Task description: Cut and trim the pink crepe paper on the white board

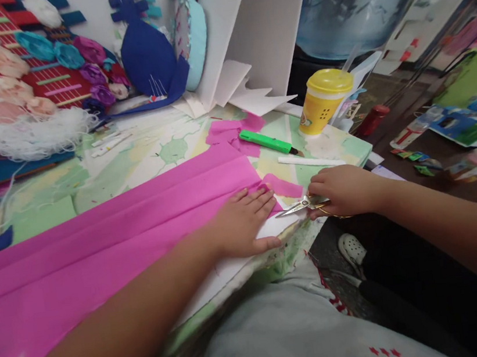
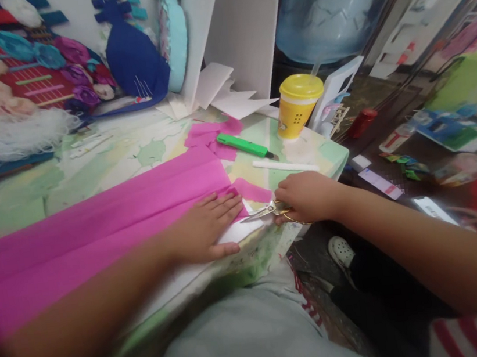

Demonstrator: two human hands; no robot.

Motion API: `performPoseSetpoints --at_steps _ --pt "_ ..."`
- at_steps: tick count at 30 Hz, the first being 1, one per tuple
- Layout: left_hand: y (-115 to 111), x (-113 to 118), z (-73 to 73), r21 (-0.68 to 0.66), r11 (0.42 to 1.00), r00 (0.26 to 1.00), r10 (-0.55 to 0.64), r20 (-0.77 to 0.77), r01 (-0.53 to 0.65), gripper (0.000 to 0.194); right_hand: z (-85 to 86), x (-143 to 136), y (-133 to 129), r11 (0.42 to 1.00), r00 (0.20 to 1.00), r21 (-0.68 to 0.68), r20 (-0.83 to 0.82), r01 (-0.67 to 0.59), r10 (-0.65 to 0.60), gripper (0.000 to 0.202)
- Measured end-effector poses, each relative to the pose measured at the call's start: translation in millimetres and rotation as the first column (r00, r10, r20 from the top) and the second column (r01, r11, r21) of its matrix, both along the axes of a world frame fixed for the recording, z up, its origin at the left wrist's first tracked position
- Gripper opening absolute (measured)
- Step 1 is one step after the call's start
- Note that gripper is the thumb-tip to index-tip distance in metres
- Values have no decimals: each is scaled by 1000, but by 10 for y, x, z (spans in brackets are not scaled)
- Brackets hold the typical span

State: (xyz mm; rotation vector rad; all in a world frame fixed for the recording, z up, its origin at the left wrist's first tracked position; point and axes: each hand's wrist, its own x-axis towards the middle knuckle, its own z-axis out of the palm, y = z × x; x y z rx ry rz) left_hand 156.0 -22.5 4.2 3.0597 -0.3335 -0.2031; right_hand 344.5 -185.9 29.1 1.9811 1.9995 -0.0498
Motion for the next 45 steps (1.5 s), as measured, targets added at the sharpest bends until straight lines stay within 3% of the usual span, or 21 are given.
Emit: performPoseSetpoints --at_steps 20,31,45 --pt "17 -8 42 -35 999 1000 -2 -30 1 75 -10 89 3 989 989 -10 39 -145 146 40" --pt "24 -9 20 -37 999 1000 -3 -29 2 76 39 -36 23 1000 1000 -26 -23 1 -1 46" --pt "34 -15 5 -29 1000 1000 -13 -9 12 76 60 -45 58 999 998 -42 -57 25 -28 47"
